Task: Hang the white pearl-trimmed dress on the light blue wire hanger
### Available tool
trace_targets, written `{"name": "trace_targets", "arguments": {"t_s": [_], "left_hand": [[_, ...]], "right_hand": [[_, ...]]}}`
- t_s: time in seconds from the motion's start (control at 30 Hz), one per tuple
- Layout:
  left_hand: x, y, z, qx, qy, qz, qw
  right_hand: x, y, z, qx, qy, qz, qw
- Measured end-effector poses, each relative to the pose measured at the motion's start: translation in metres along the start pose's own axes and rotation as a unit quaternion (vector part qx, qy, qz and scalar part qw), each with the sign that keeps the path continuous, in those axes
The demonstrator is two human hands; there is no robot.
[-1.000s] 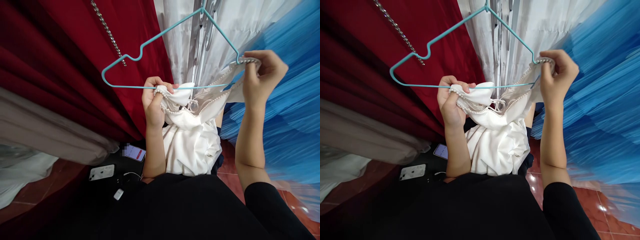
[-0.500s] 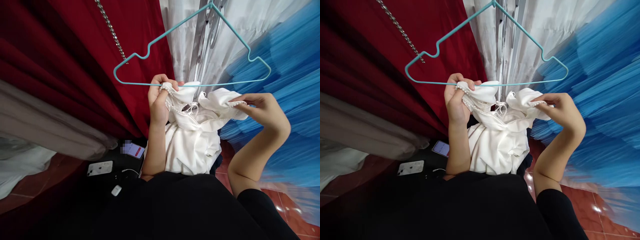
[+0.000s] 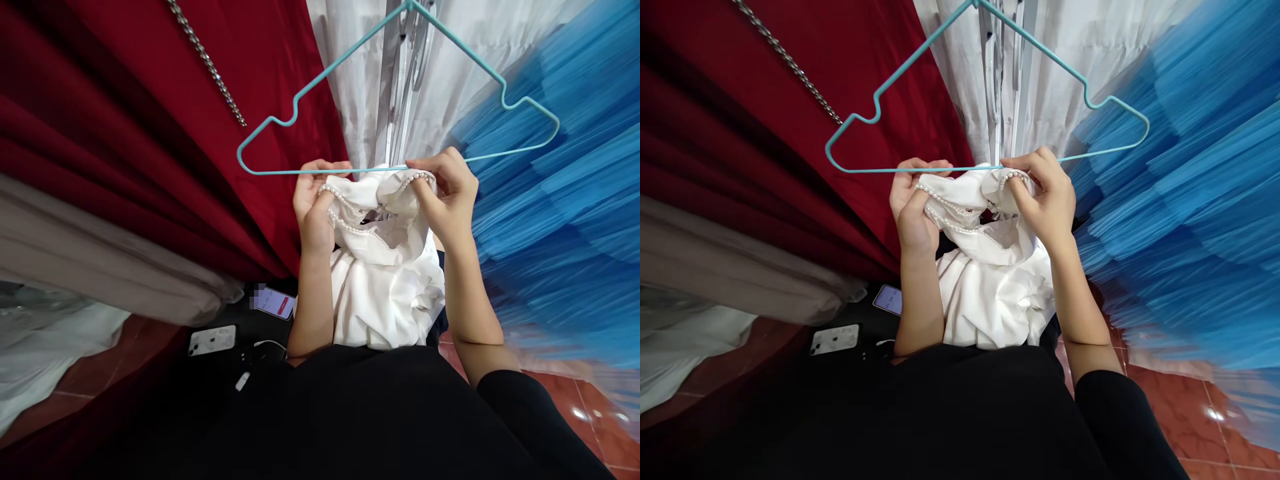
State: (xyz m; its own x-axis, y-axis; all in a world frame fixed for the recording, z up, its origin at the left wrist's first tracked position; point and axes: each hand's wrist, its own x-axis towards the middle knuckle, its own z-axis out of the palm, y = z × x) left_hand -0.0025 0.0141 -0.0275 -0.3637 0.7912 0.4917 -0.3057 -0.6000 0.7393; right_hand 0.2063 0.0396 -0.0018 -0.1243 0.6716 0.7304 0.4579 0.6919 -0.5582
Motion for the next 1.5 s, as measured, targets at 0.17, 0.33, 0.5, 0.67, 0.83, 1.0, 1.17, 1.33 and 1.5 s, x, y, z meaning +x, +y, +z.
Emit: {"name": "trace_targets", "arguments": {"t_s": [0.17, 0.33, 0.5, 0.67, 0.83, 1.0, 1.17, 1.33, 1.5], "left_hand": [[0.008, -0.013, -0.043, 0.166, 0.153, 0.058, 0.972], [0.018, 0.012, -0.069, 0.207, 0.187, 0.059, 0.958], [0.039, 0.050, -0.062, 0.200, 0.240, 0.129, 0.941], [0.075, 0.071, -0.041, 0.291, 0.228, 0.217, 0.903], [0.098, 0.061, -0.014, 0.292, 0.133, 0.234, 0.918], [0.078, 0.060, 0.015, 0.218, 0.030, 0.283, 0.933], [0.021, 0.054, 0.022, 0.129, -0.039, 0.129, 0.982], [-0.001, 0.006, 0.012, 0.091, -0.111, -0.169, 0.975], [0.001, -0.005, 0.019, -0.070, -0.009, -0.069, 0.995]], "right_hand": [[0.001, 0.003, 0.001, -0.012, 0.008, -0.021, 1.000], [0.004, 0.003, -0.006, -0.025, 0.010, -0.033, 0.999], [0.005, 0.002, -0.013, -0.046, 0.002, -0.040, 0.998], [0.003, 0.001, -0.011, -0.030, -0.004, -0.033, 0.999], [-0.002, 0.003, -0.003, -0.025, 0.015, -0.046, 0.999], [-0.004, 0.005, 0.001, -0.035, 0.022, -0.038, 0.998], [-0.004, 0.003, 0.000, -0.050, 0.013, -0.029, 0.998], [-0.004, 0.000, -0.001, -0.052, 0.010, -0.021, 0.998], [-0.005, 0.003, -0.002, -0.034, -0.001, -0.031, 0.999]]}}
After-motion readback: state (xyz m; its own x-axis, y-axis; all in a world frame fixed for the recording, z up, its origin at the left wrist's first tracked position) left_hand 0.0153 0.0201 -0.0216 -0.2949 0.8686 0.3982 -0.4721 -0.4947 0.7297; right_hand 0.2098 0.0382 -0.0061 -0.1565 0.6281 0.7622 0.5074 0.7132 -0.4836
